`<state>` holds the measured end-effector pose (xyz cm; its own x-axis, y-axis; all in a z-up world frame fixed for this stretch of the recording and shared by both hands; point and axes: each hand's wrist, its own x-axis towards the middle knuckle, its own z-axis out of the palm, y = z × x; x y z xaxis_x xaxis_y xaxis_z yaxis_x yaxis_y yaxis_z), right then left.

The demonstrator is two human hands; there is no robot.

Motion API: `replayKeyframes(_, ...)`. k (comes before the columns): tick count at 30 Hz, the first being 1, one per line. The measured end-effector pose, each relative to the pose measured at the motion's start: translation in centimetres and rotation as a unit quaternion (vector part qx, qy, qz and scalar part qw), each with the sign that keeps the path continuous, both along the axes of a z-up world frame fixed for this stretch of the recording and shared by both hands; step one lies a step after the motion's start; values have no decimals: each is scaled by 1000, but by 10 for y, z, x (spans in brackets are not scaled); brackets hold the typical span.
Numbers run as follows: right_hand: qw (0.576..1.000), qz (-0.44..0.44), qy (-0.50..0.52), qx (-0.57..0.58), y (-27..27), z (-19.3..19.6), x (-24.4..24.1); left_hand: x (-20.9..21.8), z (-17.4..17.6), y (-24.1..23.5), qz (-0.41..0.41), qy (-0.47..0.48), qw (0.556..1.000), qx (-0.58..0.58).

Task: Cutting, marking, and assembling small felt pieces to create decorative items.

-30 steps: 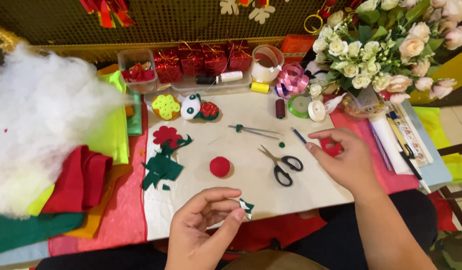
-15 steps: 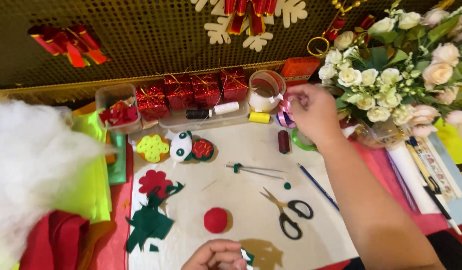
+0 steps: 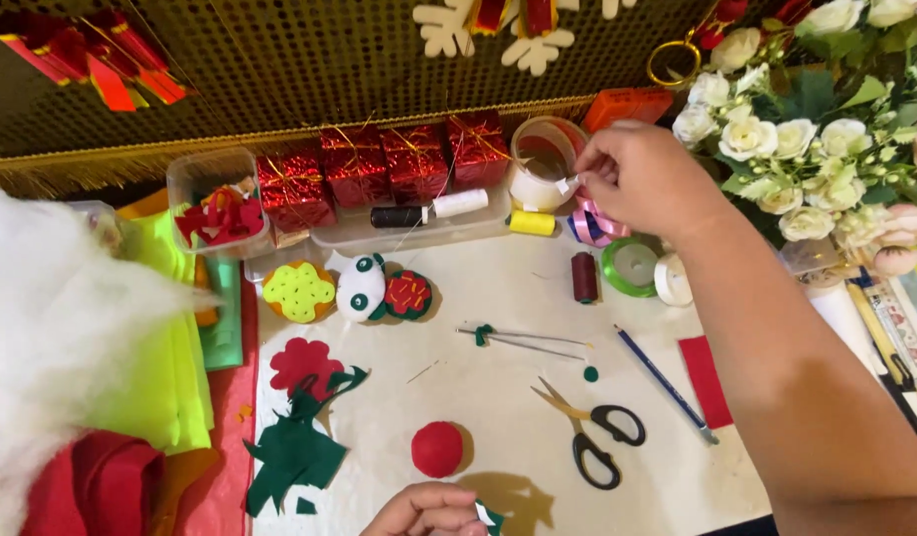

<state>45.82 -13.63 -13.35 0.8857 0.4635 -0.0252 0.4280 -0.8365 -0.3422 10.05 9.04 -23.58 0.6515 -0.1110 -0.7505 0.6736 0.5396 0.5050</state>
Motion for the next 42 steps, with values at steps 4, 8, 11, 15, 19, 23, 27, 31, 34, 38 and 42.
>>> replayKeyframes(4, 993, -61, 59, -86, 18, 23, -18, 2, 32, -26, 92, 7, 990, 106)
replayKeyframes(8, 995, -45, 43, -73, 9, 19, -23, 0, 55, -32, 176, -76, 961, 200)
replayKeyframes(11, 999, -47, -2, 19, 1, 26, -44, -4, 60, -29, 186, -160, 953, 178)
replayKeyframes(15, 928, -280, 145, 199, 57, 95, -152, -8, 79, -25, 182, -149, 948, 215)
replayKeyframes(19, 858, -348, 301, 227, 48, 81, -225, -12, 89, -24, 196, -166, 940, 225)
replayKeyframes(23, 834, -24, 390, 389, 31, 52, -274, -17, 104, -26, 183, -192, 935, 234)
replayKeyframes(27, 881, 18, 307, 359, 38, 61, -293, -26, 115, -30, 178, -197, 934, 241)
replayKeyframes(31, 881, -18, 315, 354, 38, 63, -304, -32, 120, -32, 189, -228, 922, 249)
replayKeyframes(34, 856, -22, 300, 419, 33, 70, -307, -33, 121, -31, 207, -322, 883, 272)
replayKeyframes(38, 897, -58, 118, 422, 6, 52, -289, -36, 119, -27, 179, -335, 885, 268)
replayKeyframes(42, 959, -171, -73, 213, -32, 15, -270, -37, 123, -26, 143, -307, 909, 241)
